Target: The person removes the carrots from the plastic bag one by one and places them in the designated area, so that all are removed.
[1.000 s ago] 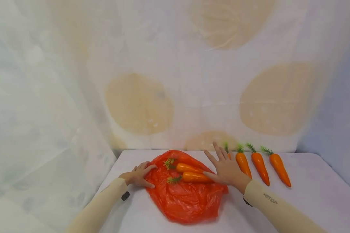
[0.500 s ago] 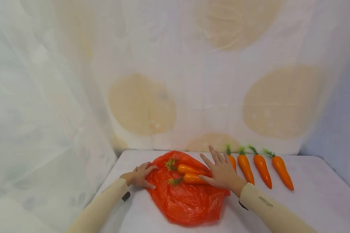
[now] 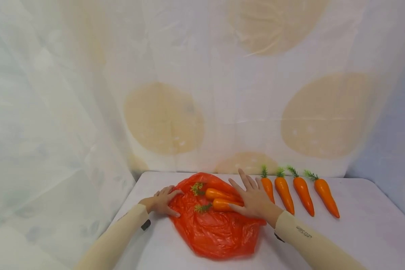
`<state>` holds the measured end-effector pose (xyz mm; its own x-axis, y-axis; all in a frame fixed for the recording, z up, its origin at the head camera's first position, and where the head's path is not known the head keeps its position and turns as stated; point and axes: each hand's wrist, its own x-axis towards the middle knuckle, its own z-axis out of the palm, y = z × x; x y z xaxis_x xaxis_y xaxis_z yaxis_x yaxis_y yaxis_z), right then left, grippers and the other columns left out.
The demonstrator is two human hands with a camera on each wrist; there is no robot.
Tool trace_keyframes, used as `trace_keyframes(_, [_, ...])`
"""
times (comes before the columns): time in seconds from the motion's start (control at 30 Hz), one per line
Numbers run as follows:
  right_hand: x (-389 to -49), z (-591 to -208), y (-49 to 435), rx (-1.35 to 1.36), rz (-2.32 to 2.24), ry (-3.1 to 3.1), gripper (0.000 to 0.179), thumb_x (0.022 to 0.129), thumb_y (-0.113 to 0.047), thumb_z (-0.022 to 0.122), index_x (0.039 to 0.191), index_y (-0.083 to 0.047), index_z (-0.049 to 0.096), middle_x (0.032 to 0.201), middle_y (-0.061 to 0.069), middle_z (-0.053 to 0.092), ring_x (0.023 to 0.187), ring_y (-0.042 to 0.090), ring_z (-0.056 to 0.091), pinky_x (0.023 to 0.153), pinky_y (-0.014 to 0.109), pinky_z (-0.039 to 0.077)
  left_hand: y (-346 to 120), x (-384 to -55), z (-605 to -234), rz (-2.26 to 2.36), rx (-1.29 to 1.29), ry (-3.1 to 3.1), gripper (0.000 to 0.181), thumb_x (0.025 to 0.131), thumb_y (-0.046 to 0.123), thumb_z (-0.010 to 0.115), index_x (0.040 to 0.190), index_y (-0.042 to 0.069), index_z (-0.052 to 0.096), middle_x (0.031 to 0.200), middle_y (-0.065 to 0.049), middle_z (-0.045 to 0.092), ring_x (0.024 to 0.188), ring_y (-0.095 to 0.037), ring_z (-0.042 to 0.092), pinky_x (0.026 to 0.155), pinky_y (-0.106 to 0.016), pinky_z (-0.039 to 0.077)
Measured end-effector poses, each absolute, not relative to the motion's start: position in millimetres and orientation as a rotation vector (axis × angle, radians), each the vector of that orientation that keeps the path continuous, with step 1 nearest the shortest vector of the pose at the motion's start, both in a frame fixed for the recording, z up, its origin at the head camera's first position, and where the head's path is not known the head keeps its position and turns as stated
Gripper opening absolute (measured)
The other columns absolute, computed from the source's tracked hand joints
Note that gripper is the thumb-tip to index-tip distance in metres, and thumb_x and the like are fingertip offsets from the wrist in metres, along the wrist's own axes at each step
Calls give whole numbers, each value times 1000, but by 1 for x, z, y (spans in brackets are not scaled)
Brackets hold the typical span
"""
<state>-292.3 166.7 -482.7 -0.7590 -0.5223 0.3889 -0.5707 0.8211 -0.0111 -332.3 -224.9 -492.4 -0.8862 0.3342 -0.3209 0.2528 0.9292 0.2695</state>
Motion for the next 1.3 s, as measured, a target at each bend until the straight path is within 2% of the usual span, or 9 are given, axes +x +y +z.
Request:
trace_keyframes(0.13, [-291,-480,159,825,208,-2695,83,87,-67,58,155,-25,33,165,19,10,139,47,36,113,71,21,-228,-334,-494,317,432,2723,89,72,69,74,146,40,34,162,-12,17,148,-39,18,118,-66,15])
trace_keyframes(0.37, [-286,-484,151,892,212,-2696,86,86,-69,57,155,-23,33,164,19,13,139,44,37,110,70,27,-226,-335,-494,347,432,2709,90,71,69,75,146,39,36,162,-11,16,148,-39,16,119,-66,12])
trace_keyframes(0.5, [-286,-489,147,995,225,-2706,87,87,-67,58,156,-24,29,165,17,9,143,40,31,112,68,25,-227,-337,-496,320,426,2696,93,71,71,73,149,39,32,164,-11,13,149,-38,13,120,-65,9])
trace_keyframes(0.77, [-283,-498,142,1084,217,-2748,87,88,-72,51,158,-26,23,166,18,7,145,40,29,114,67,25,-226,-331,-491,337,432,2704,90,73,68,74,147,39,34,163,-11,15,149,-38,15,119,-64,12])
trace_keyframes(0.97, [-283,-501,139,1104,238,-2758,87,88,-71,53,157,-25,26,165,18,11,146,40,24,113,67,25,-225,-334,-490,346,413,2715,90,73,67,74,149,40,33,164,-11,14,149,-38,13,120,-64,9])
trace_keyframes(1.13, [-279,-505,137,1124,282,-2885,90,87,-74,51,158,-29,21,167,16,3,149,39,16,114,67,23,-226,-334,-493,353,415,2708,91,71,67,76,148,40,35,163,-11,16,148,-39,15,119,-66,12])
trace_keyframes(1.3, [-276,-509,139,1112,296,-2873,89,88,-73,51,158,-29,20,167,14,2,150,38,17,114,64,23,-223,-332,-495,360,398,2718,89,72,64,77,147,41,36,162,-11,17,148,-38,17,119,-66,14])
